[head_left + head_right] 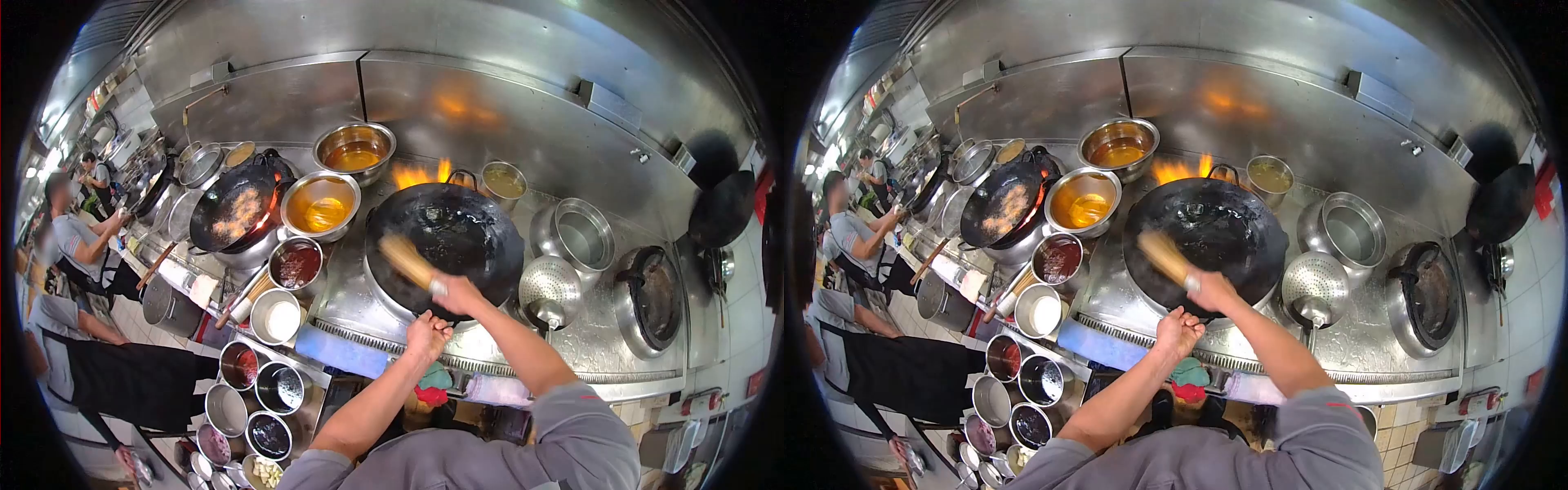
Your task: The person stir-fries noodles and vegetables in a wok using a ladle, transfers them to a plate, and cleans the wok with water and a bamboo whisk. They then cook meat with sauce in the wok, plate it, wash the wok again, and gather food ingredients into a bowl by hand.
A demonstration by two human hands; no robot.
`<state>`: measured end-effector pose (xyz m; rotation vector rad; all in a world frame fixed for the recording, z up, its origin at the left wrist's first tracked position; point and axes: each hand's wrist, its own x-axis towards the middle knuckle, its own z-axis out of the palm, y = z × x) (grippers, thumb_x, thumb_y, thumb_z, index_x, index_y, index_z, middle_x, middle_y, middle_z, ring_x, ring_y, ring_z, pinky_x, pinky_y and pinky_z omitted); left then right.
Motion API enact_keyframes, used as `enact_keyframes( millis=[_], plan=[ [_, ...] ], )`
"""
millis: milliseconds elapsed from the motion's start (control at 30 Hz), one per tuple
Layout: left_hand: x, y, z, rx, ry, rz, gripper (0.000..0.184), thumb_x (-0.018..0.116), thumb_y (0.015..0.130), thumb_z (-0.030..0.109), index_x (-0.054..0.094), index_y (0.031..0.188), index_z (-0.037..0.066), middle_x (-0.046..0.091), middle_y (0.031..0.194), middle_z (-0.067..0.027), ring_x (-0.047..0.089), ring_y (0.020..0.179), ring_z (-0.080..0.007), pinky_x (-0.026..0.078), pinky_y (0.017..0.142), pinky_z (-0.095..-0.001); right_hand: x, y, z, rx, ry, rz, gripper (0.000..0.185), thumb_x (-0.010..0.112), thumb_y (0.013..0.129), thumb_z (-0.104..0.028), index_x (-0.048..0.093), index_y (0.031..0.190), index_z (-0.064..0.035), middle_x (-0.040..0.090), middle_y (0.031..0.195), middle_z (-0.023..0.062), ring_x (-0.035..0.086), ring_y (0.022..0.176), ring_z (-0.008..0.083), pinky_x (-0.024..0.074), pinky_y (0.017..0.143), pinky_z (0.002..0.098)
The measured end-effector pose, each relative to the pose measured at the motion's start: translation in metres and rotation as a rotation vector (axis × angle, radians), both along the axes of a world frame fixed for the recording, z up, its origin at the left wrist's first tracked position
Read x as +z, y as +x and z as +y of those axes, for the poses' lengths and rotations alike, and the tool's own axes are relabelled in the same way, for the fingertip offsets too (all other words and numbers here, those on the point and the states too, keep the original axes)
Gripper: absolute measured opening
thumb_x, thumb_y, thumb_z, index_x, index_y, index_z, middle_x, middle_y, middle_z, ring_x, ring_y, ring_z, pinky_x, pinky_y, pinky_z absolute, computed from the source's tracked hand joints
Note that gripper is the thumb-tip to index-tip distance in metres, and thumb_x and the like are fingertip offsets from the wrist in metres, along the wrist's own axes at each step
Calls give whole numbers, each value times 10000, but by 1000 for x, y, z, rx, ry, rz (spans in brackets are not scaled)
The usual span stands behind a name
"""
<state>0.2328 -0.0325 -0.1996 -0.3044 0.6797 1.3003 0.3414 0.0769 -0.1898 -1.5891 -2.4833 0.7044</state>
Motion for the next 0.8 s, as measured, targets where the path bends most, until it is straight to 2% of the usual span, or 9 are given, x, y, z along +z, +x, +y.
enact_keyframes(
  millis=[100, 133, 200, 300, 433, 500, 633, 700, 800],
  plan=[
    [7, 1, -3, 20, -57, -2, 245, 380, 973, 235, 352, 760, 116, 305, 593, -16, 345, 541, -142, 332, 551, -318, 95, 54, 6, 185, -490, -96, 642, 729, 683, -367, 521, 1278, -239, 644, 1037, 163, 646, 891, 302, 508, 812, 381],
    [10, 1, -3, 19, -59, -19, 287, 399, 971, 277, 350, 732, 126, 298, 577, -15, 350, 542, -149, 336, 541, -316, 32, 117, 66, 470, -21, -132, 625, 746, 654, -387, 564, 1232, -234, 657, 993, 155, 657, 839, 291, 524, 744, 363],
    [16, 0, -1, 31, -50, -40, 304, 404, 969, 281, 345, 714, 128, 293, 568, -15, 350, 542, -151, 337, 537, -314, 84, 152, 112, -209, 129, -569, 465, 683, 716, -359, 619, 1133, -164, 659, 988, 148, 651, 840, 317, 519, 733, 424],
    [6, 3, -2, 55, -90, -80, 340, 431, 959, 297, 336, 676, 134, 283, 553, -16, 351, 532, -150, 339, 524, -313, 101, 110, 111, -882, 623, 22, 288, 595, 797, -273, 633, 1028, -106, 659, 905, 181, 637, 853, 356, 504, 743, 461],
    [10, 5, 6, 29, -103, -79, 335, 463, 942, 306, 332, 678, 148, 275, 543, -5, 348, 506, -141, 340, 516, -308, 16, 6, 46, -327, 104, -274, 380, 680, 708, -315, 619, 997, -78, 648, 933, 211, 621, 916, 380, 496, 815, 429],
    [17, 3, 5, 20, -142, 0, 349, 486, 932, 304, 323, 664, 150, 269, 535, 0, 352, 507, -141, 339, 507, -304, 0, -12, -3, 45, -24, 121, 551, 670, 744, -329, 519, 1267, -244, 632, 1020, 208, 609, 941, 382, 476, 851, 417],
    [7, 2, 2, 30, -87, -61, 358, 531, 900, 286, 326, 637, 155, 284, 533, -1, 358, 507, -145, 345, 497, -308, 12, 114, 59, 370, 45, -162, 542, 725, 702, -374, 576, 1196, -210, 621, 1125, 116, 601, 1003, 321, 480, 865, 405],
    [7, 2, -1, 26, -103, -67, 346, 533, 895, 288, 340, 640, 156, 279, 527, 3, 362, 503, -146, 343, 499, -309, 87, 145, 91, -329, 101, -506, 430, 681, 745, -364, 607, 1098, -129, 660, 974, 155, 638, 890, 326, 510, 758, 432],
    [5, 3, 1, 32, -72, -22, 367, 528, 892, 305, 332, 618, 161, 277, 513, 7, 366, 492, -142, 337, 495, -310, 87, 115, 96, -781, 615, 32, 313, 592, 805, -260, 612, 1015, -28, 661, 894, 182, 635, 855, 362, 508, 751, 442]
  ],
)
